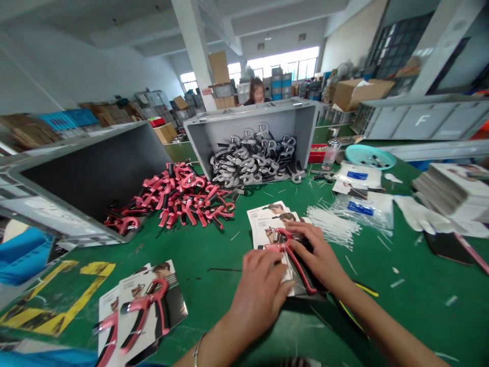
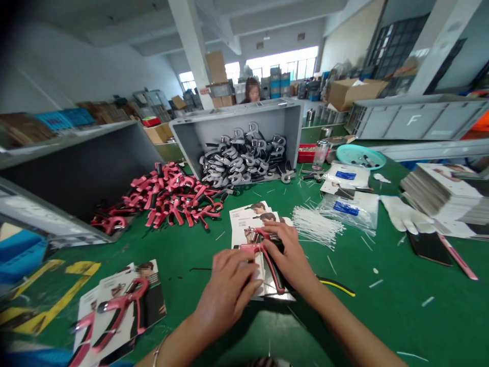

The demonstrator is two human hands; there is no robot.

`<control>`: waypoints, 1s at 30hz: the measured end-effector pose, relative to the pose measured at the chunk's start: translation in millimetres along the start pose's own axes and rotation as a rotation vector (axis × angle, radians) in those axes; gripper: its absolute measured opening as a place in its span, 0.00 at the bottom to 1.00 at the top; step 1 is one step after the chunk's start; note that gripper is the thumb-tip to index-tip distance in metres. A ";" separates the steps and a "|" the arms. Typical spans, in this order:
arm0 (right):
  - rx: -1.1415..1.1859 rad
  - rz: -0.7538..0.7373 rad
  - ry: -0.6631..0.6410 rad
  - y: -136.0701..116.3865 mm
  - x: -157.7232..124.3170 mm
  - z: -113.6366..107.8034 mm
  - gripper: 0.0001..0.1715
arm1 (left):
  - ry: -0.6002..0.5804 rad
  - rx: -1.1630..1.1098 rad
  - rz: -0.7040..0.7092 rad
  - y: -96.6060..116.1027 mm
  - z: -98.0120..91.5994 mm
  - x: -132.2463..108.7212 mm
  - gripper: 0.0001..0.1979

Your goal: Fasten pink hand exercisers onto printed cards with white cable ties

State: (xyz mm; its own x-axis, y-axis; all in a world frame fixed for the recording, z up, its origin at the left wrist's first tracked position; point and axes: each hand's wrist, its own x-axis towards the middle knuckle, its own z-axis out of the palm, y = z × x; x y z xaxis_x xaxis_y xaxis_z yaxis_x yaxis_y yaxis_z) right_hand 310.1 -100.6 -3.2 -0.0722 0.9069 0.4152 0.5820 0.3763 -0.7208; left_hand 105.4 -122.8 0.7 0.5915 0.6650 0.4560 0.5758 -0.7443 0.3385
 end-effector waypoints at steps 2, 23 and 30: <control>0.022 -0.009 -0.040 -11.5 -9.6 -13.8 0.11 | 0.080 0.044 -0.192 1.1 -9.0 -6.1 0.22; -0.435 -0.217 -0.354 -51.6 -33.7 3.8 0.06 | 0.192 -0.555 -0.465 -9.8 -1.6 -28.9 0.07; -0.110 -0.153 -0.343 -37.5 -15.0 -7.8 0.06 | 0.232 -0.789 -0.602 -12.0 16.6 -24.3 0.05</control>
State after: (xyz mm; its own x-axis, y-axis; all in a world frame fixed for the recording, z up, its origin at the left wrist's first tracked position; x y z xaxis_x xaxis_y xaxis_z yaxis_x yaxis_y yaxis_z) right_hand 295.7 -129.8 21.9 -0.4211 0.8594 0.2900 0.6253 0.5066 -0.5936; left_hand 93.5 -129.0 -28.1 0.1540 0.9765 0.1510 0.1558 -0.1749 0.9722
